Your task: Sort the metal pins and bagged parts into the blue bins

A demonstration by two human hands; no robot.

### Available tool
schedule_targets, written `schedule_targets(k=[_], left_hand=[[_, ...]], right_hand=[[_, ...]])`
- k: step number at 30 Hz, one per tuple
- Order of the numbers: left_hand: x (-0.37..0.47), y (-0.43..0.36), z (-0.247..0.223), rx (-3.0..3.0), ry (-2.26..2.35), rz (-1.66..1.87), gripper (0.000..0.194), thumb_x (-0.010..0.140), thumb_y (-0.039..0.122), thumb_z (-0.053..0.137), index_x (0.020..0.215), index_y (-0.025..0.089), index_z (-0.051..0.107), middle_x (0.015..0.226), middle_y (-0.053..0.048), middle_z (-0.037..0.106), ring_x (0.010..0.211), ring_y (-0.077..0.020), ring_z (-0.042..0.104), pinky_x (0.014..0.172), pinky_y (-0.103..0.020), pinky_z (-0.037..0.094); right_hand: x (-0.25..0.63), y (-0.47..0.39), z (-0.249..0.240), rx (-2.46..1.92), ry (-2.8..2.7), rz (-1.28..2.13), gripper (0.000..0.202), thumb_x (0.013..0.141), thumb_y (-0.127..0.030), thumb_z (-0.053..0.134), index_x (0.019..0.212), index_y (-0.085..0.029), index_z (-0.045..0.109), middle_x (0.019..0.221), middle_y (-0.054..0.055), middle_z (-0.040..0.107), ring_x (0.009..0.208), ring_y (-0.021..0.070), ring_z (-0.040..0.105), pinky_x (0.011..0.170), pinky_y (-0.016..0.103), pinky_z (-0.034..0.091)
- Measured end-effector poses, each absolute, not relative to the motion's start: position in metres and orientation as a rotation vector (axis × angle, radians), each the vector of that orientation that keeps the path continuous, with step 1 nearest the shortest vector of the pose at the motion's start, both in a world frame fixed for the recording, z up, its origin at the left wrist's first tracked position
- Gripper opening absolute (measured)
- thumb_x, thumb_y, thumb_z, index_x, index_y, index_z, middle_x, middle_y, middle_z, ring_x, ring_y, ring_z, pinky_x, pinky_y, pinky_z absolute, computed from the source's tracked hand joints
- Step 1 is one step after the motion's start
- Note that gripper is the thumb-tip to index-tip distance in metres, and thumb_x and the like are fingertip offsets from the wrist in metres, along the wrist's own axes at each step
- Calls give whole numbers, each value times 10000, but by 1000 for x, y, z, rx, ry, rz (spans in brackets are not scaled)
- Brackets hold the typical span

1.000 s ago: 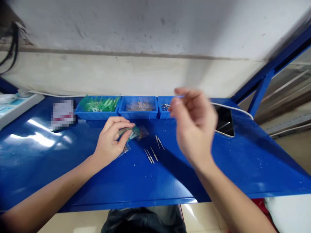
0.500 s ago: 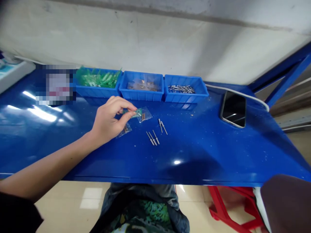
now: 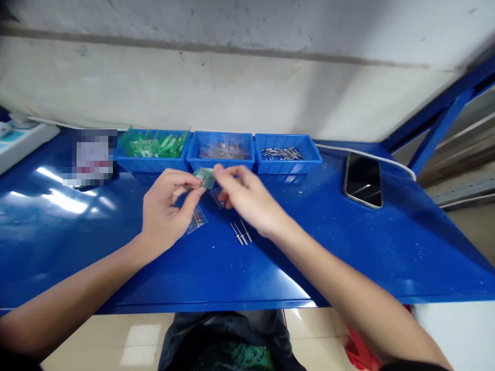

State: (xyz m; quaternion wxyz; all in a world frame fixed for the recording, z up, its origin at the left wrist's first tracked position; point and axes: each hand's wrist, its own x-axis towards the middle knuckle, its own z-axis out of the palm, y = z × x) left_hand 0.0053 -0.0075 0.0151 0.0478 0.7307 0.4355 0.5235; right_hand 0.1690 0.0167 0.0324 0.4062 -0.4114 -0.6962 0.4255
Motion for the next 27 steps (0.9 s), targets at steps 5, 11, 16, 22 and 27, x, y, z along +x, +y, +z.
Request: schedule_targets(k=[5,11,16,22,27], left_hand=[[8,-11,13,2371,1215,1398,205,841,81,541,995,212,572,868,1,616,830,-148,590,784,-289,490],[8,-13,10,1984,1112,1262,257,877,308,554,1115,231,495,1005,-53,596,970,-206,569,880,-369,462],[3,-7,8,1532,1020,1302,236,928,427,440,944,227,565,822,-32,598,735,-165,579,655,-300,498],[4,2,8,1342,1057,1276,162,823,192,601,985,190,585,865,-27,661,774,-151,634,681,-272,518],[1,0,10,1742,1217,1391,211,821,123,592,1016,200,612,936,-23,659,870,-147,633,780,-276,512]], right_hand=[[163,2,29,-1020,-1392,1452,141,844,-312,559,834,-171,560,672,-22,560,560,80,515,501,204,416],[181,2,21,-1013,-1727,683,103,820,-167,553,819,-215,644,811,14,582,706,130,545,625,279,457],[186,5,15,-876,-1916,345,256,813,-107,526,925,-266,694,936,49,548,791,161,569,641,322,488],[185,6,12,-892,-1964,320,327,811,-82,494,971,-293,686,1004,50,479,879,171,550,722,363,504],[179,3,15,-1053,-1916,448,211,783,-234,606,981,-220,677,1063,80,457,1050,230,478,893,440,444]])
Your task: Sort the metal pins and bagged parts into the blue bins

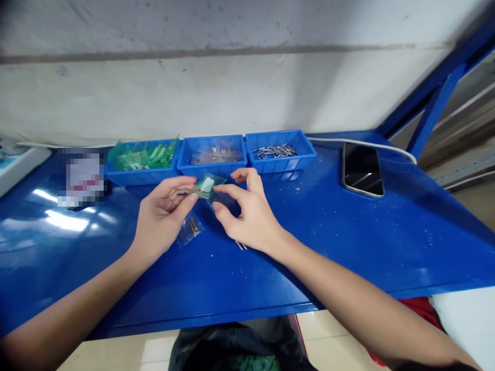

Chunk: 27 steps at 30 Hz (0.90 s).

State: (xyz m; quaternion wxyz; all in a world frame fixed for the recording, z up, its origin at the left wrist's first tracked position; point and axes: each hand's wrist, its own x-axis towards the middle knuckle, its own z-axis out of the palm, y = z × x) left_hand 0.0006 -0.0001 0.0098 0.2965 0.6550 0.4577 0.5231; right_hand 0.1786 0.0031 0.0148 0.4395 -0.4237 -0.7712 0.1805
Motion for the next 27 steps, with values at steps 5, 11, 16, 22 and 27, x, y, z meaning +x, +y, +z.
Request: schedule_targets(k=[5,11,16,22,27], left_hand=[[2,-7,14,2352,1158,1354,175,827,77,568,855,217,670,903,-8,660,877,-152,606,817,-306,485],[7,-9,15,2339,1137,1229,116,830,213,614,938,223,658,948,-34,643,918,-185,569,851,-350,451],[0,-2,10,1759,1080,1255,340,956,371,382,866,191,657,823,-40,626,751,-152,556,675,-279,441],[-1,2,9,1431,1019,1190,116,863,289,581,827,186,621,703,6,525,644,-119,478,603,-238,397],[-2,1,9,1688,1041,1283,93,823,149,597,901,195,579,746,9,560,644,-112,516,609,-240,418]], right_hand=[[177,1,21,-1118,-1796,624,192,851,-322,556,845,-191,697,848,49,521,859,175,522,740,335,472],[180,-2,20,-1019,-1814,641,224,871,-183,519,991,-245,697,792,13,645,727,142,585,701,304,481],[180,-4,17,-925,-1910,563,301,862,-149,512,1115,-231,655,816,25,678,690,134,604,658,282,495],[180,-4,14,-895,-1885,507,379,818,-59,465,1115,-205,649,1018,44,686,913,140,638,821,285,504],[179,-6,17,-930,-1870,630,312,799,-102,515,1064,-184,657,1110,68,648,1019,172,606,901,341,481]])
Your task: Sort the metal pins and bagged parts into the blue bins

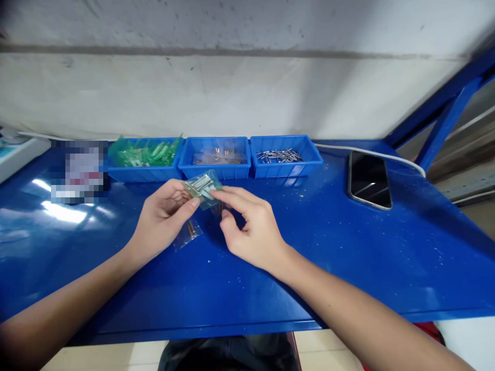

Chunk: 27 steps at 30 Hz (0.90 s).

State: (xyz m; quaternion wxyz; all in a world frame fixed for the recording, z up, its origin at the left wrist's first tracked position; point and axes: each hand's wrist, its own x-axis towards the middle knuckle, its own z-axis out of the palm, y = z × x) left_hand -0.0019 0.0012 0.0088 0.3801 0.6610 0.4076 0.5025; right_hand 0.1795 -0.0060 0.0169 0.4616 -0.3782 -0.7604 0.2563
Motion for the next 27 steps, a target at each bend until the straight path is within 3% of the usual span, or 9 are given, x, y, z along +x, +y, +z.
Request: schedule_targets(k=[4,8,10,13,19,21,24,27], left_hand=[[-5,0,9,2250,1025,1395,161,773,48,591,846,191,605,868,-23,580,797,-148,564,720,-280,451],[-4,-3,11,2502,1073,1313,175,793,39,558,826,197,627,900,-30,579,859,-159,561,785,-304,453],[-3,-4,13,2447,1114,1272,148,803,72,565,853,196,630,909,-35,583,873,-165,558,788,-307,449],[-3,-4,17,2173,1103,1196,77,836,178,567,891,183,621,879,-38,582,778,-150,552,667,-270,442],[-8,2,11,1495,974,1173,327,935,414,406,822,178,602,701,-15,524,603,-118,472,526,-242,362],[-7,4,8,1422,992,1133,241,908,368,491,806,178,597,662,0,514,574,-106,461,511,-228,352],[-3,2,7,1446,1037,1167,85,865,252,572,816,184,585,654,14,528,574,-99,475,526,-217,372],[-1,-2,8,1704,1064,1305,32,840,156,581,840,188,573,715,10,557,602,-99,504,562,-227,408]], right_hand=[[179,-4,21,-992,-1796,718,178,846,-291,552,875,-177,685,1125,91,580,1088,206,547,961,389,427],[180,-2,21,-1044,-1774,867,298,905,-296,459,752,-172,684,798,37,633,811,160,615,760,313,499],[179,-3,19,-1033,-1784,892,243,902,-261,473,868,-191,703,789,16,676,779,152,634,722,289,500],[178,-5,15,-994,-1818,841,265,886,-225,505,1103,-218,658,965,23,707,749,136,644,701,279,502],[178,-5,14,-943,-1885,650,303,868,-152,507,1139,-164,641,758,24,667,629,122,572,614,273,467],[178,-5,16,-950,-1896,642,317,867,-135,490,1148,-167,634,802,34,652,676,125,575,649,281,471],[179,-5,18,-916,-1906,708,333,849,-126,505,1147,-212,626,1016,55,634,906,151,593,821,325,468],[182,-2,19,-947,-1834,806,227,827,-208,572,1034,-228,663,1130,67,564,1056,183,540,888,351,443]])
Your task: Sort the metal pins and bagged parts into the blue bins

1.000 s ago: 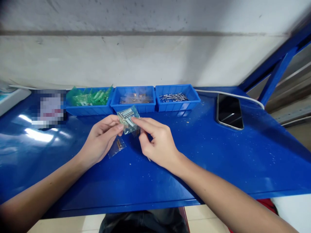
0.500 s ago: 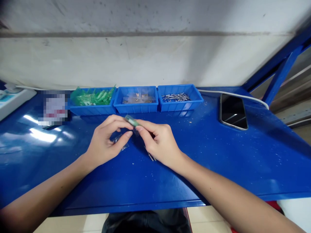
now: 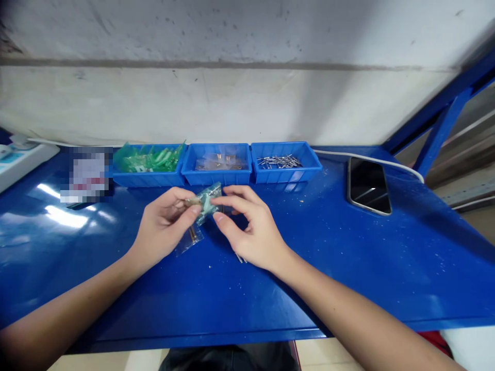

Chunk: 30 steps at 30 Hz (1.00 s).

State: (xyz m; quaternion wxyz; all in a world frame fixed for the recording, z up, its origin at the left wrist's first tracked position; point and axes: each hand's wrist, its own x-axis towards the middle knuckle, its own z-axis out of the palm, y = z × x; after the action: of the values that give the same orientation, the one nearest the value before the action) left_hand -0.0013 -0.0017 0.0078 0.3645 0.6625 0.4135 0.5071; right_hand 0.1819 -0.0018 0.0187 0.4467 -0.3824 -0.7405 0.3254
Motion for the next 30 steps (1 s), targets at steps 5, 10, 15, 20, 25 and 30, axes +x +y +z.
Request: schedule_targets(k=[5,10,15,20,25,30], left_hand=[[-3,-8,10,2355,955,1371,202,786,17,578,893,184,615,875,-33,617,793,-144,574,717,-281,461],[-2,-9,13,2577,980,1239,236,802,25,561,913,213,651,915,-33,622,840,-159,552,771,-311,449],[-2,-5,14,2177,1092,976,141,854,203,560,981,201,621,912,-45,602,823,-170,559,737,-307,466],[-5,0,9,1604,1020,1070,352,944,435,372,838,190,602,750,-39,580,663,-155,538,604,-284,452],[-4,0,18,1624,1099,1035,167,859,346,574,857,185,618,730,-12,580,642,-140,530,581,-254,437],[-7,0,21,1736,1229,1116,114,840,294,596,878,187,584,744,-7,589,641,-136,547,559,-249,438]], right_hand=[[185,3,22,-1037,-1697,1019,297,883,-355,488,692,-176,628,804,31,541,760,140,527,666,266,429],[181,3,26,-1105,-1625,1232,307,893,-316,466,645,-166,564,550,-39,468,514,86,417,504,222,344],[181,-1,23,-1079,-1682,997,149,861,-236,520,905,-169,646,682,-15,613,567,93,526,541,218,423],[182,-8,19,-970,-1944,718,346,823,-123,518,1148,-213,596,916,28,645,754,130,588,678,266,489],[181,-12,23,-925,-2061,689,441,789,-34,479,1180,-219,569,1069,52,552,959,138,553,822,269,481],[182,-11,24,-1024,-2050,632,302,825,-144,519,1114,-191,592,1057,80,505,1004,178,525,881,341,477]])
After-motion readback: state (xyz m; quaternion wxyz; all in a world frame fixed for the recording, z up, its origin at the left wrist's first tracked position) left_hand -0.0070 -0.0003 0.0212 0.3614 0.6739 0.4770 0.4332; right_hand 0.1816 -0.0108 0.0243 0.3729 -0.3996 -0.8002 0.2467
